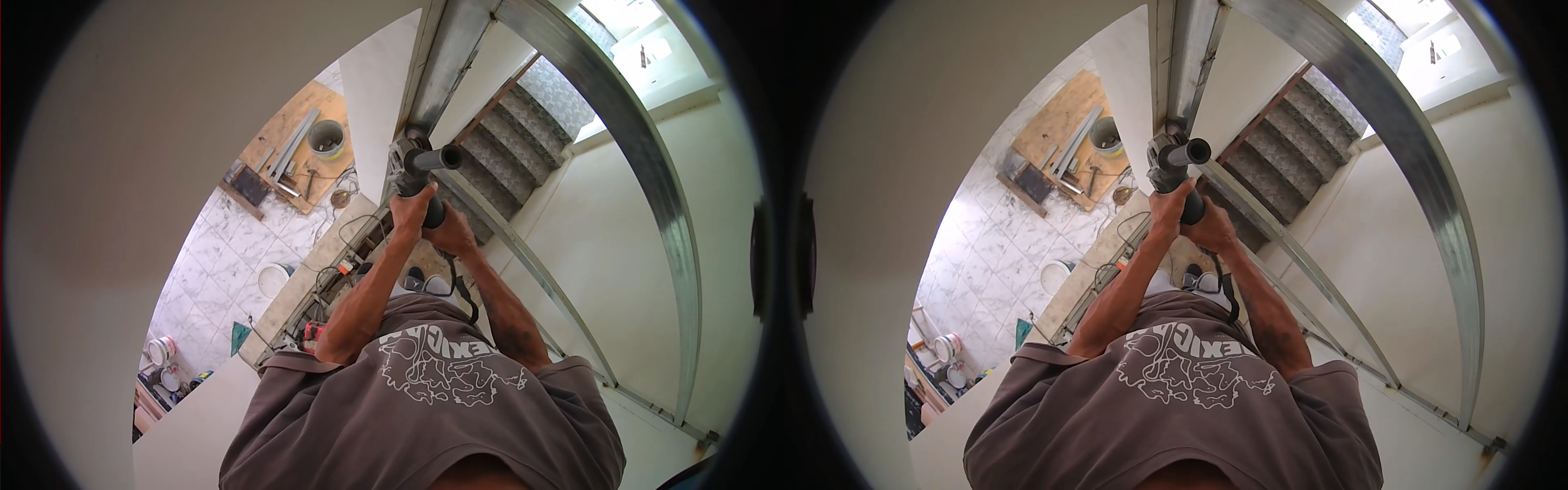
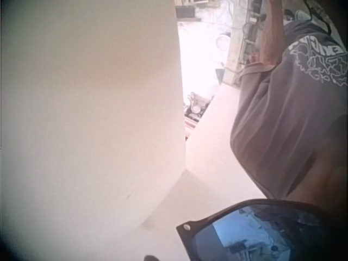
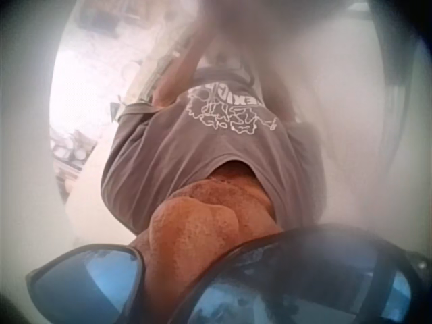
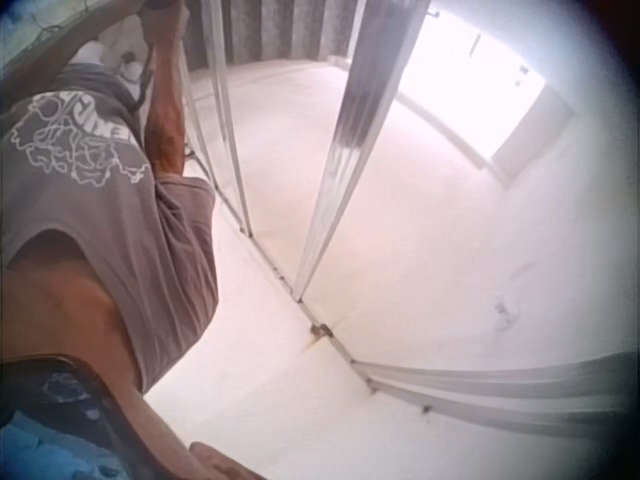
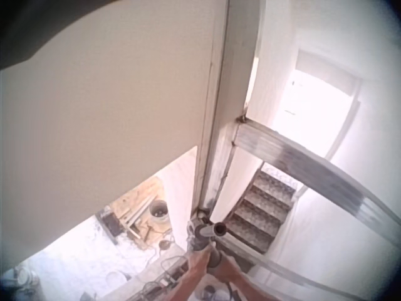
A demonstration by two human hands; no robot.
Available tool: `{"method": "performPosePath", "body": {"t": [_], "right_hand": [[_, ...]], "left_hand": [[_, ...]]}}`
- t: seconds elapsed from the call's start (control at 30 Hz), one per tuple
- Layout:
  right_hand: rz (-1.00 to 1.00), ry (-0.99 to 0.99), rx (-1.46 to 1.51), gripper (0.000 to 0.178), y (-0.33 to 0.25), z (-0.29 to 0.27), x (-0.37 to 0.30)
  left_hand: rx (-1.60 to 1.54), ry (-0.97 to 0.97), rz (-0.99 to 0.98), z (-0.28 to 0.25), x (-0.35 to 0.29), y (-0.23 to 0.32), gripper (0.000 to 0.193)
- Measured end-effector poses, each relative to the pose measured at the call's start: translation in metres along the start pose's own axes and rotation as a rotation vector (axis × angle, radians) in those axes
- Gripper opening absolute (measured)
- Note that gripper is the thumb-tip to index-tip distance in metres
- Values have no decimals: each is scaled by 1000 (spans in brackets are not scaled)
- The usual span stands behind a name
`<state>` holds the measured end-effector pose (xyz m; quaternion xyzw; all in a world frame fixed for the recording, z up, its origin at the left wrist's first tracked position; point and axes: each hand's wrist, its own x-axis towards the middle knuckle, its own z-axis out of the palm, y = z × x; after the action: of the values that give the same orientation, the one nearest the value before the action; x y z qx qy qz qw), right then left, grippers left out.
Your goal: The person uses an angle grinder to cut or smooth the end of a metal rail attached to a staircase structure.
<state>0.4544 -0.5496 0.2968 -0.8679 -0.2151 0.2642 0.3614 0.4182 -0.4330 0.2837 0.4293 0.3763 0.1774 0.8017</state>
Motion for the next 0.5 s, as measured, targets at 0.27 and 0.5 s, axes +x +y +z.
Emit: {"method": "performPosePath", "body": {"t": [0.27,0.5], "right_hand": [[87,52,-19,70,1,9,-10],[91,31,-9,69,-7,8,-7]], "left_hand": [[30,-83,-20,-7,3,-7,35],[-21,-86,15,-8,1,1,33]]}}
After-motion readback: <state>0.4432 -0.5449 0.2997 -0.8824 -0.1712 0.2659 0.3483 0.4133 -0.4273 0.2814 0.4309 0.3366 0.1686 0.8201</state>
